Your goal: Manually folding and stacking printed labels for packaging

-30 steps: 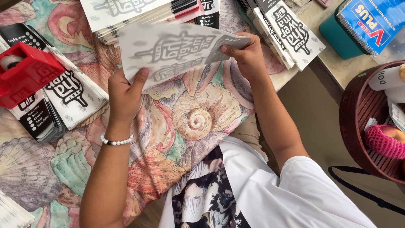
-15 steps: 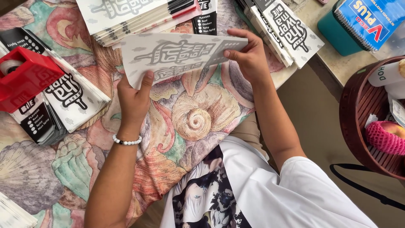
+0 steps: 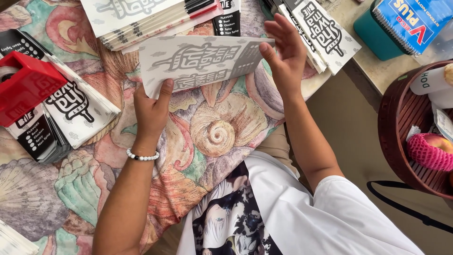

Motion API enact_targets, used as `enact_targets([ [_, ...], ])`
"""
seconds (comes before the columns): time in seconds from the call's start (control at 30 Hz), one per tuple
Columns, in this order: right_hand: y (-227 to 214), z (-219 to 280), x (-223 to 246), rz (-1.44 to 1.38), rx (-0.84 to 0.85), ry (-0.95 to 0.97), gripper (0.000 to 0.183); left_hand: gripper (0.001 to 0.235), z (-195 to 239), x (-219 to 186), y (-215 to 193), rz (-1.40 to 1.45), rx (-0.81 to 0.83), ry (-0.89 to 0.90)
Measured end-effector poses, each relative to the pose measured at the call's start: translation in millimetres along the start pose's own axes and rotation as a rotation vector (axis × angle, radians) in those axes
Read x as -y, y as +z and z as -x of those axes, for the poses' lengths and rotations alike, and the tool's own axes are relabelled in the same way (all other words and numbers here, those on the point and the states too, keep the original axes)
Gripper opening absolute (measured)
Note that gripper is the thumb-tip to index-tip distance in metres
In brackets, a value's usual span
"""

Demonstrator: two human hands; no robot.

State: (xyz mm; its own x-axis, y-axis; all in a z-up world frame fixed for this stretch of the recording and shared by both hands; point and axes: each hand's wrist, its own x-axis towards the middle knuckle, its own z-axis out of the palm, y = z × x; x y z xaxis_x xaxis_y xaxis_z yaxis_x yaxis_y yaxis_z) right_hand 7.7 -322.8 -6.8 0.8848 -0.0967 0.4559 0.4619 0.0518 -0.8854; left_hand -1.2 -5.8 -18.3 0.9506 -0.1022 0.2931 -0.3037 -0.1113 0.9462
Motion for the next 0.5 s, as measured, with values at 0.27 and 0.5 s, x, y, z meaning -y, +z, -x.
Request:
enact_targets([
  [0.27,53,-22,62,0.633,0.15,-0.527,0.032,0.034,-1,2,0,0.018,0.007,-0.004],
  [0.5,76,-39,66,0.772,0.235,-0.626,0.018,0.04,-1,-1,-1,0.013,0.017,-0.044],
])
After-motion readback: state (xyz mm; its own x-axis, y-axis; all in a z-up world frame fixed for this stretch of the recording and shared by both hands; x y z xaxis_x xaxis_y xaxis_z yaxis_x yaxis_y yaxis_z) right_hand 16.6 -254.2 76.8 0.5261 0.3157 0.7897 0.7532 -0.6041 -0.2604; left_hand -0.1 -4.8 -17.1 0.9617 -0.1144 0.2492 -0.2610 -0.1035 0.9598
